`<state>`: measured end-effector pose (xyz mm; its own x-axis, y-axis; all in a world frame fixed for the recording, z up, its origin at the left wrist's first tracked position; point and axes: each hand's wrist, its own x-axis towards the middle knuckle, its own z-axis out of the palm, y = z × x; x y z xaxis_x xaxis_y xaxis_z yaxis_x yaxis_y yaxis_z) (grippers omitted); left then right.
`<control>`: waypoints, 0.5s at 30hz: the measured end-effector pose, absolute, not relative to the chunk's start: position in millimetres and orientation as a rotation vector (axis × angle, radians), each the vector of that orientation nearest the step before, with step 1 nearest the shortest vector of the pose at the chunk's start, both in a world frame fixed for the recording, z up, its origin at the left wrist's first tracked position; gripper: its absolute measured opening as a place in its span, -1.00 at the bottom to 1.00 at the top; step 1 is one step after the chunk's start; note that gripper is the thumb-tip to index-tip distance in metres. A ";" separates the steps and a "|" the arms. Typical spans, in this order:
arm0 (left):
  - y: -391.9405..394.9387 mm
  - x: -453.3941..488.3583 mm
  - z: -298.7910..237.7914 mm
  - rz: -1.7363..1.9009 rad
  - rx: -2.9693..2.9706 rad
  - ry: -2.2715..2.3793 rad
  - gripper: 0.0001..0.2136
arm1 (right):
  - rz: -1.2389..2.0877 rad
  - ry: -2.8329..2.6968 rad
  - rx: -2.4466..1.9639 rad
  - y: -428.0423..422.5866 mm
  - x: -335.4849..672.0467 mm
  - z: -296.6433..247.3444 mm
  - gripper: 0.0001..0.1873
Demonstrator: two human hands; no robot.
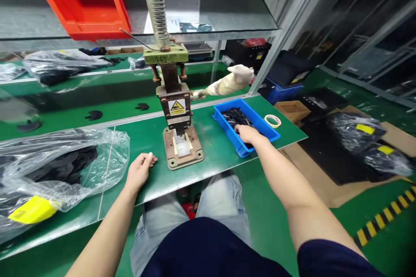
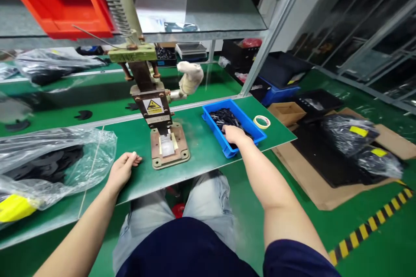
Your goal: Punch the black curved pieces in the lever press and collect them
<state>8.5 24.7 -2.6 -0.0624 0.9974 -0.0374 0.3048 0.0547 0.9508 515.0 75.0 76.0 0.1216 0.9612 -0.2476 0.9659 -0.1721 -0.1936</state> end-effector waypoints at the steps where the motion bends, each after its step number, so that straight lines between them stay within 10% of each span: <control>1: 23.6 10.7 -2.2 1.046 1.382 1.519 -0.40 | -0.482 2.021 2.354 72.8 515.3 78.5 -0.52; 15: 4.1 44.8 45.1 1.226 1.555 1.583 -0.65 | -0.301 2.720 2.527 4.7 466.2 114.2 -0.50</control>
